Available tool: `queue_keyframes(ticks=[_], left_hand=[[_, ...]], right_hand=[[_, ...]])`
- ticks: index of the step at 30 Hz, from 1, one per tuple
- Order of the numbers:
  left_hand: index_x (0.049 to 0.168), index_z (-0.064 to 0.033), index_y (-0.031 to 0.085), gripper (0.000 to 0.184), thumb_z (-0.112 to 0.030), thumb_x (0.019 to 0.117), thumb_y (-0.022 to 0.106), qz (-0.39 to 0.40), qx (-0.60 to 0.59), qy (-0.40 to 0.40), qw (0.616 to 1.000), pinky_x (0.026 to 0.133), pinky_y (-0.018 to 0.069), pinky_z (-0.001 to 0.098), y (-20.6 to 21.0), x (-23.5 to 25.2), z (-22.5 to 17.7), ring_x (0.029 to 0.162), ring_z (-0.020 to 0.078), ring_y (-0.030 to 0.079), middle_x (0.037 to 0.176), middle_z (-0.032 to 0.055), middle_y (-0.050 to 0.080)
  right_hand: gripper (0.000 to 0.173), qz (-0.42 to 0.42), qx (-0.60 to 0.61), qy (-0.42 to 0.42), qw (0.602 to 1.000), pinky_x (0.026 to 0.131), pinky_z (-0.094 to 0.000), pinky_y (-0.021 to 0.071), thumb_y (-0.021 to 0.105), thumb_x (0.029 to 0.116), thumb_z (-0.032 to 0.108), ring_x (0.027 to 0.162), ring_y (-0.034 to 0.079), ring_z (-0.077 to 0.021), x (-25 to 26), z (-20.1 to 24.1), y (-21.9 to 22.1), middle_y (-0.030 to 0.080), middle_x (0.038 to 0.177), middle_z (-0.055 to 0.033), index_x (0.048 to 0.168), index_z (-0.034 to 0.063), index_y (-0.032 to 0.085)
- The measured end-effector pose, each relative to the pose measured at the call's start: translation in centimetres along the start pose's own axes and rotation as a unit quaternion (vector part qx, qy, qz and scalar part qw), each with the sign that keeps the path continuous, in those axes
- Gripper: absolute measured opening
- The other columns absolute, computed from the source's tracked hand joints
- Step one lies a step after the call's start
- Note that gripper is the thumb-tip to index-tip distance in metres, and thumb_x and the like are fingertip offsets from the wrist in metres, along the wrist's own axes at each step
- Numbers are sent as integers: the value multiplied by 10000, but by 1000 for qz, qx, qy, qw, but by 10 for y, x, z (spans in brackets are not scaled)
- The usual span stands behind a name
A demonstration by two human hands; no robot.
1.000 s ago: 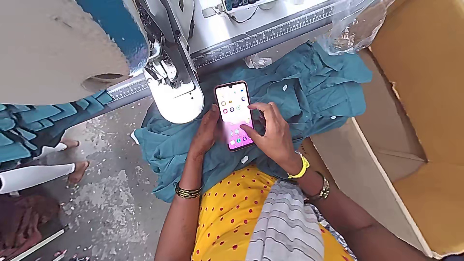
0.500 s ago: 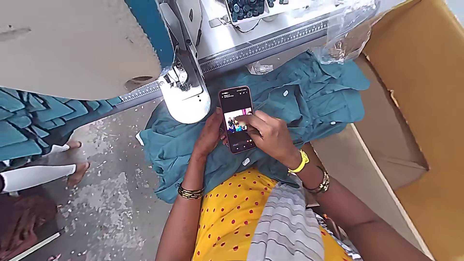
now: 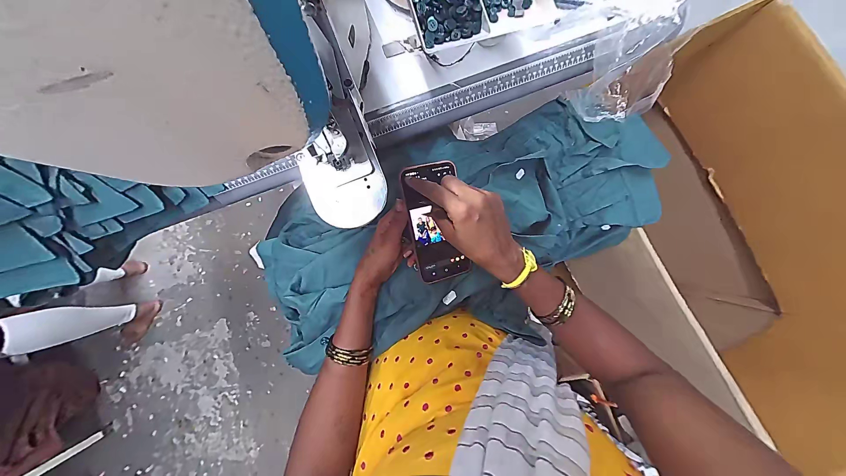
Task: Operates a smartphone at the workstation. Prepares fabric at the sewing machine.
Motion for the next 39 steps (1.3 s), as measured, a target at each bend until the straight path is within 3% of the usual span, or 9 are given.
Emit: queue_keyframes(ticks=[6,12,16,18,22,25,30,36,39], left_hand=[[1045,-177,573,434,-403,1116,209,1,5,-6,1000,407,443,136,1,-1,-3,421,-6,488,637,-59,612],[1060,-174,588,439,-407,1115,220,12,-3,2,1000,415,447,138,2,-1,-4,431,-2,495,652,-54,622],[1045,-169,593,446,-408,1114,223,9,-6,1,1000,411,445,139,2,-1,-4,422,-3,488,640,-52,618],[1035,-178,580,437,-408,1114,217,5,5,2,1000,408,441,137,2,-1,-4,418,-7,480,632,-63,609],[1053,-172,589,453,-405,1115,205,8,0,3,1000,413,451,140,2,0,-3,423,0,494,636,-53,617],[1069,-176,594,444,-429,1111,231,6,5,1,1000,424,456,143,0,-2,-3,436,2,499,657,-54,619],[1063,-168,573,433,-410,1113,216,2,6,-3,1000,423,455,144,2,-1,-3,428,3,494,637,-51,605],[1052,-171,588,445,-422,1112,225,11,-1,9,1000,417,449,141,2,0,-2,427,-1,489,643,-52,611],[1058,-175,587,450,-434,1110,223,9,6,10,1000,419,445,141,2,0,-4,433,-2,486,661,-53,621]], right_hand=[[381,-45,77,59,994,579,-397,550,700,896,29,735,685,-227,-11,-14,-20,710,967,-112,1270,98,721],[325,-53,45,57,996,535,-339,495,664,894,31,640,607,-184,-31,-25,-23,653,842,-84,1196,107,757],[271,-41,32,-42,998,467,-296,412,644,913,83,542,521,-160,-42,-15,-22,543,686,-56,1132,126,799],[278,-2,7,-100,995,483,-304,422,643,920,81,563,552,-179,-47,-8,-18,558,674,-52,1125,174,807],[111,-50,-78,-31,995,466,-377,461,655,901,93,580,598,-249,-52,-33,-34,591,704,-98,896,68,764],[147,-98,-95,32,990,478,-367,428,628,914,93,572,559,-236,-52,-49,-51,575,706,-98,923,57,770],[157,-95,-48,11,994,472,-328,429,651,880,76,559,552,-200,-50,-38,-43,575,702,-84,963,70,784],[331,-32,-4,-26,999,488,-335,461,658,912,64,585,583,-201,-23,-15,-19,596,745,-76,1211,148,773],[346,-18,-16,-40,999,477,-331,444,685,928,100,578,577,-200,-8,-7,-10,580,735,-63,1257,176,756]])
Point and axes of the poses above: each hand's wrist, its own x-axis towards the middle knuckle, its own y-axis out of the palm, z = x × y, the point moved 6 cm from there along x, towards the middle knuckle
